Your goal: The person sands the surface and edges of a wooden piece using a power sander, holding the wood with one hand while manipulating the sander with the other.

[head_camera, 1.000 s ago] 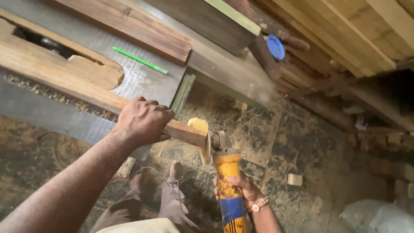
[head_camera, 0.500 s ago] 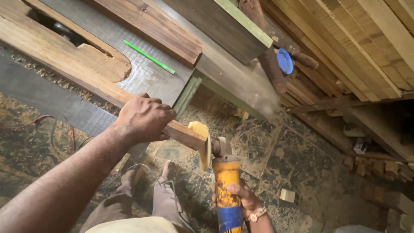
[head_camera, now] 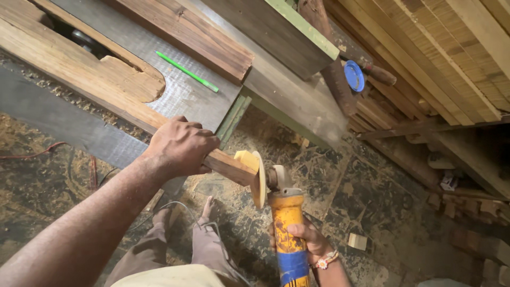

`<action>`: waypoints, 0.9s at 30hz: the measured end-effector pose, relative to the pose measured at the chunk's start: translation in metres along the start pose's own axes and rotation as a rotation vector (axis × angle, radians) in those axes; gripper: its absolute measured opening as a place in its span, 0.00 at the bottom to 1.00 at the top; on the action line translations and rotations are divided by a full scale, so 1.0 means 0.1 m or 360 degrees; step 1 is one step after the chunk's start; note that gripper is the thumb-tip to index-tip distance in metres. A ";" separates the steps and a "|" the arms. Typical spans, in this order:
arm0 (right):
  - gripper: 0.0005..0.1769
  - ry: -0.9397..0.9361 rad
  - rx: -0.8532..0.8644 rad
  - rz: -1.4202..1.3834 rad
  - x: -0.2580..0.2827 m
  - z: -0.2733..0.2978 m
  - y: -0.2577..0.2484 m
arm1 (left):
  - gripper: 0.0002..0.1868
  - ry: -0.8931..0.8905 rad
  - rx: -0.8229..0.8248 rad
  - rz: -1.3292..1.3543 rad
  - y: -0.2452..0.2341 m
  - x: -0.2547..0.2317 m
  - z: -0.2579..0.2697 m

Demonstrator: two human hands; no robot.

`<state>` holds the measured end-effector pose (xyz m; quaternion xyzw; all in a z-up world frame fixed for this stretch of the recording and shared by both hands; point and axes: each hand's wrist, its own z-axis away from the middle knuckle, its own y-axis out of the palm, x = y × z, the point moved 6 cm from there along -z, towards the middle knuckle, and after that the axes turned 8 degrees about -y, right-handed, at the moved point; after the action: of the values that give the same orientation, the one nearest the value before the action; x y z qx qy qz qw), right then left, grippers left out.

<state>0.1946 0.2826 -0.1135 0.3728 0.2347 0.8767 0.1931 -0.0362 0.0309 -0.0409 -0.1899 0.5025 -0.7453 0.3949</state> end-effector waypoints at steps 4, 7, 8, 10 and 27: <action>0.36 -0.0015 -0.0015 -0.0023 -0.02 0.05 -0.01 | 0.25 -0.0017 -0.0022 0.0013 -0.02 0.01 0.02; 0.37 -0.0025 -0.0070 -0.0067 -0.12 0.04 0.04 | 0.23 -0.0014 -0.0046 0.0036 -0.04 0.00 0.02; 0.37 -0.0032 -0.0088 -0.0087 -0.16 0.01 0.07 | 0.23 -0.0009 -0.0084 0.0047 -0.06 0.00 0.02; 0.37 -0.0100 -0.0081 -0.0147 -0.26 -0.01 0.17 | 0.22 -0.0001 -0.0163 0.0097 -0.07 0.02 0.02; 0.37 -0.0314 -0.0133 -0.0057 -0.51 0.02 0.44 | 0.24 -0.0099 -0.0212 0.0114 -0.05 0.00 0.08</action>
<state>0.2215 0.2211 -0.1164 0.4447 0.1845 0.8411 0.2463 -0.0334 0.0270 -0.0331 -0.2207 0.5449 -0.6894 0.4233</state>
